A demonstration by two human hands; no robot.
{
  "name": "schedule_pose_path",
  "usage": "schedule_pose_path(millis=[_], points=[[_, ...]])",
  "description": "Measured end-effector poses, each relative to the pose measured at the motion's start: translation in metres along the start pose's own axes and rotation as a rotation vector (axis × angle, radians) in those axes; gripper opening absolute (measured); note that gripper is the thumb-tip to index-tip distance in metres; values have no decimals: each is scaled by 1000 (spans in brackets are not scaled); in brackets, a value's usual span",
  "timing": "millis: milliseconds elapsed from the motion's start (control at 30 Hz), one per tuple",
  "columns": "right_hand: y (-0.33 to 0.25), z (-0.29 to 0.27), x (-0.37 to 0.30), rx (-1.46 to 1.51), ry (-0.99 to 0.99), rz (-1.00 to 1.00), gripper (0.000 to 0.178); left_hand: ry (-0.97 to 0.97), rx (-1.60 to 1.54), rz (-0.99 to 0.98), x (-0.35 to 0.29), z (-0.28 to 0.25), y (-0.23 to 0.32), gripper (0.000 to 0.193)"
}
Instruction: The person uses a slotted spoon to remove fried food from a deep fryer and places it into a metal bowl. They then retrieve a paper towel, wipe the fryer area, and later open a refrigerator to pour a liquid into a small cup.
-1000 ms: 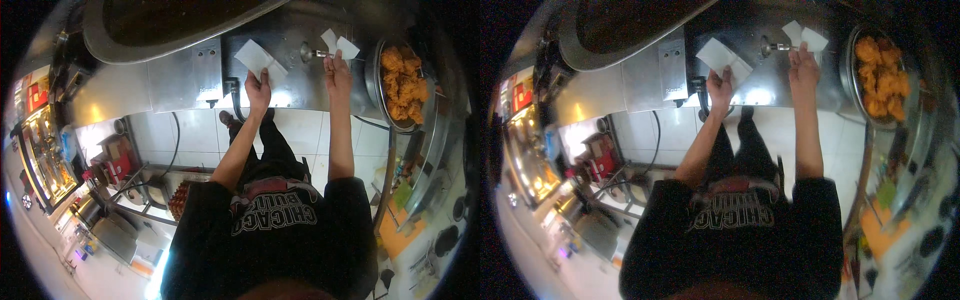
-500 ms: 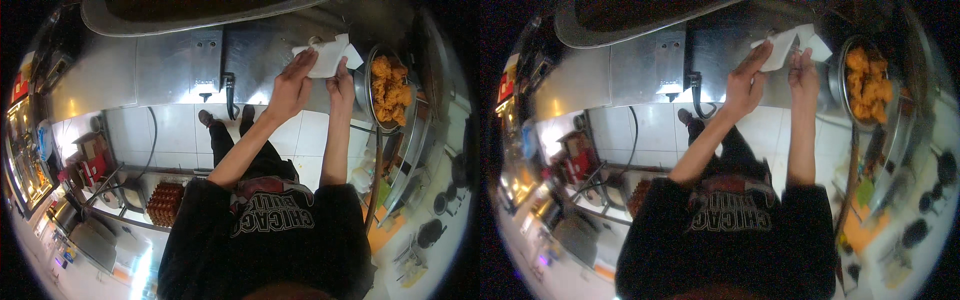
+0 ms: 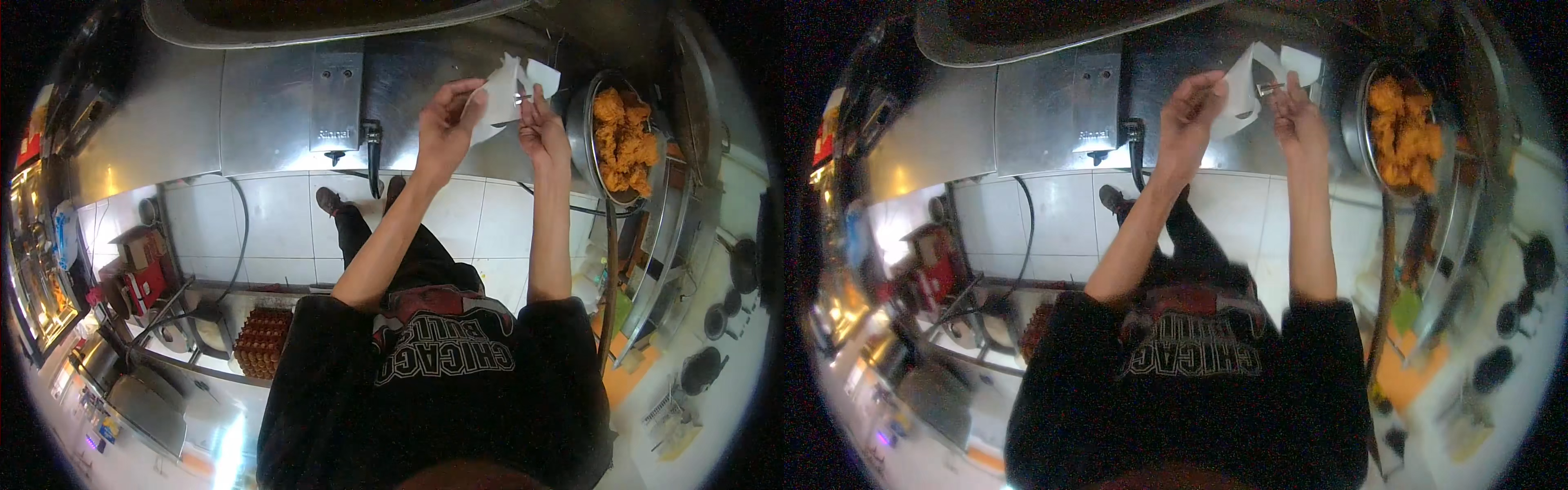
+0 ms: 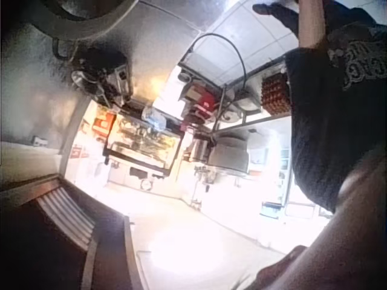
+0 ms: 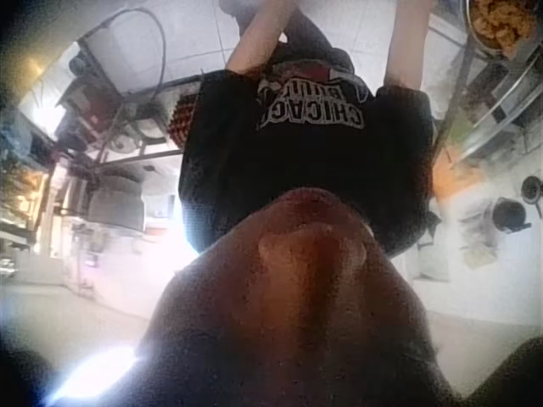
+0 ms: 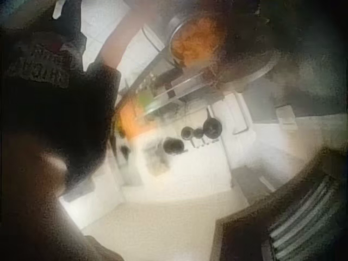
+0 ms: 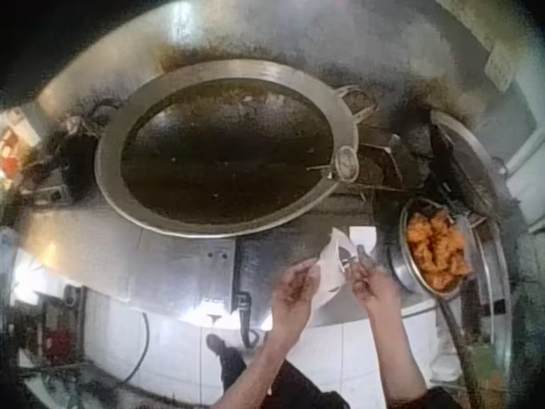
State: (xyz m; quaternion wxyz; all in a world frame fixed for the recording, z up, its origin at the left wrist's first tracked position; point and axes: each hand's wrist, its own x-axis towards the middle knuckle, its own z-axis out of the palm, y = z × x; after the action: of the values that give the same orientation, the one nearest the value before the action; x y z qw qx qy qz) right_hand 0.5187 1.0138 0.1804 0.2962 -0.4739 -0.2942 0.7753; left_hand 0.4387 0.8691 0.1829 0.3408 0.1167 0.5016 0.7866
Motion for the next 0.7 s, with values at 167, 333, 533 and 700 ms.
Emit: schedule_pose_path(millis=[167, 333, 533, 700], points=[[-1, 16, -16, -99, -46, 60, 28, -52, 89, -62, -7, -4, 9, 24], [5, -12, -12, -321, 63, -61, 23, 18, 40, -42, -13, 3, 8, 20], [-16, -42, -89, -1038, 116, -855, 9, 111, 34, -75, -24, 0, 5, 21], [-9, -3, -128, -1292, -181, -1315, 51, -11, 0, -7, -35, 27, 9, 20]])
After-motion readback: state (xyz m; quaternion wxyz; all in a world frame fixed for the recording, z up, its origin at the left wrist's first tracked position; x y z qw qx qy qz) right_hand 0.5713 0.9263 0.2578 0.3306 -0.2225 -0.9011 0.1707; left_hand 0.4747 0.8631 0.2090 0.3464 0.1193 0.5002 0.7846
